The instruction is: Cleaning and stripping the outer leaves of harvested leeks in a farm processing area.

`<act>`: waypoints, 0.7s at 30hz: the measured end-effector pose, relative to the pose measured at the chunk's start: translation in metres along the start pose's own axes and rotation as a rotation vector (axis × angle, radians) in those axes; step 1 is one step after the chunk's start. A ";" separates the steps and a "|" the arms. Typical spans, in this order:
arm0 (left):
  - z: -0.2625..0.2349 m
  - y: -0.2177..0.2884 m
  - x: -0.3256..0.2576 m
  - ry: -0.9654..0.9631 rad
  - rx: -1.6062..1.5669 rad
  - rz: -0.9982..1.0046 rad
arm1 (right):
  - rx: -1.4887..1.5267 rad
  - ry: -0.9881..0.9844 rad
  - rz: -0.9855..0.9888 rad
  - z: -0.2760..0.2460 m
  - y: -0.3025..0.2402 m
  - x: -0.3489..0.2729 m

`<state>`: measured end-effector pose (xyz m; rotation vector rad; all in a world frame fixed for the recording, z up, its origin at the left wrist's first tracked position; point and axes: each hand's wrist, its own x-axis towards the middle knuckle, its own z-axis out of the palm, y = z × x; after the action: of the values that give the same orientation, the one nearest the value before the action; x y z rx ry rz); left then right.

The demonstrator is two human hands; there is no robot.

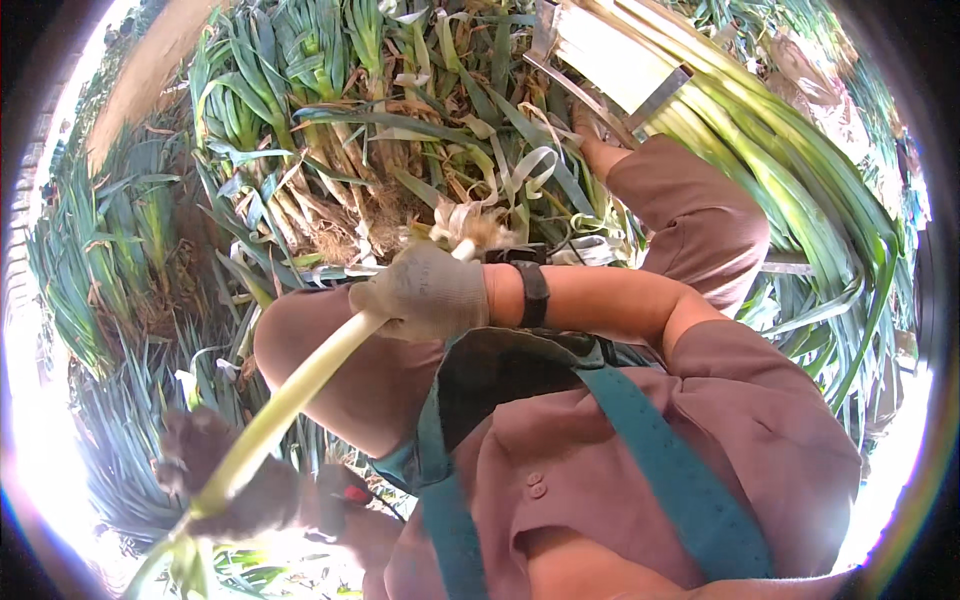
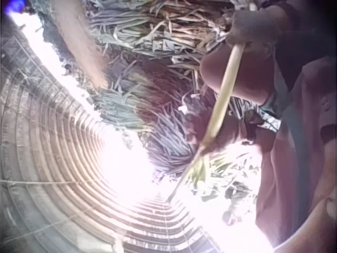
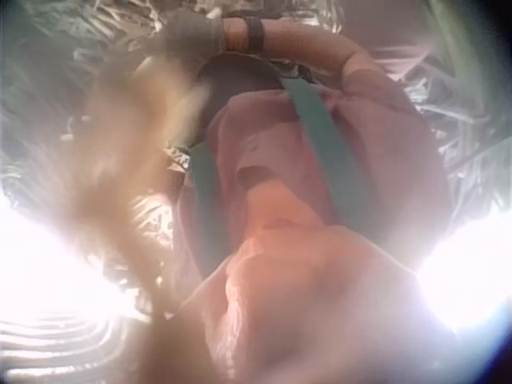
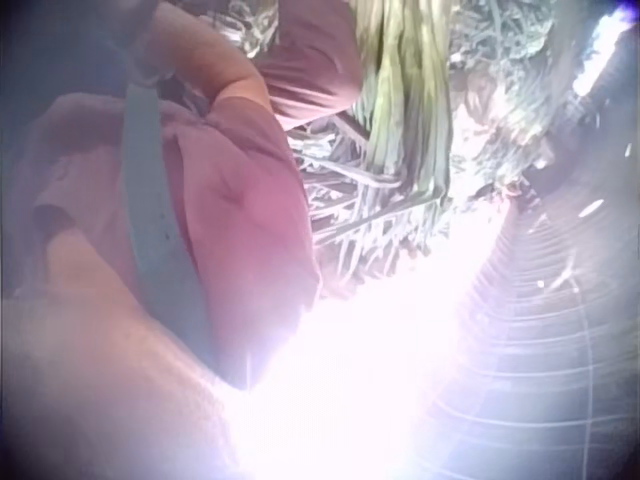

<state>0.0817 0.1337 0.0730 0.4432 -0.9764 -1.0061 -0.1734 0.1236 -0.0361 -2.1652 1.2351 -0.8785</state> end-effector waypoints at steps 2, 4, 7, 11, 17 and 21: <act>-0.002 -0.007 0.009 0.009 -0.041 0.014 | -0.047 -0.040 0.059 0.003 0.013 0.002; -0.003 -0.004 0.016 0.032 -0.048 0.050 | -0.190 -0.095 0.178 0.002 0.058 -0.010; -0.005 0.013 0.027 0.081 -0.031 0.134 | -0.360 -0.073 0.361 -0.001 0.125 -0.036; -0.011 0.015 0.042 0.108 -0.049 0.182 | -0.511 0.055 0.728 -0.029 0.207 -0.077; -0.017 0.016 0.052 0.169 -0.014 0.172 | -0.517 -0.324 1.057 -0.086 0.275 -0.072; -0.019 -0.024 0.051 0.241 0.027 0.022 | -0.594 -0.347 0.771 -0.072 0.259 0.001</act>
<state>0.0951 0.0761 0.0702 0.5622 -0.7772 -0.8973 -0.3705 -0.0057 -0.1644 -1.8255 2.0792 0.2006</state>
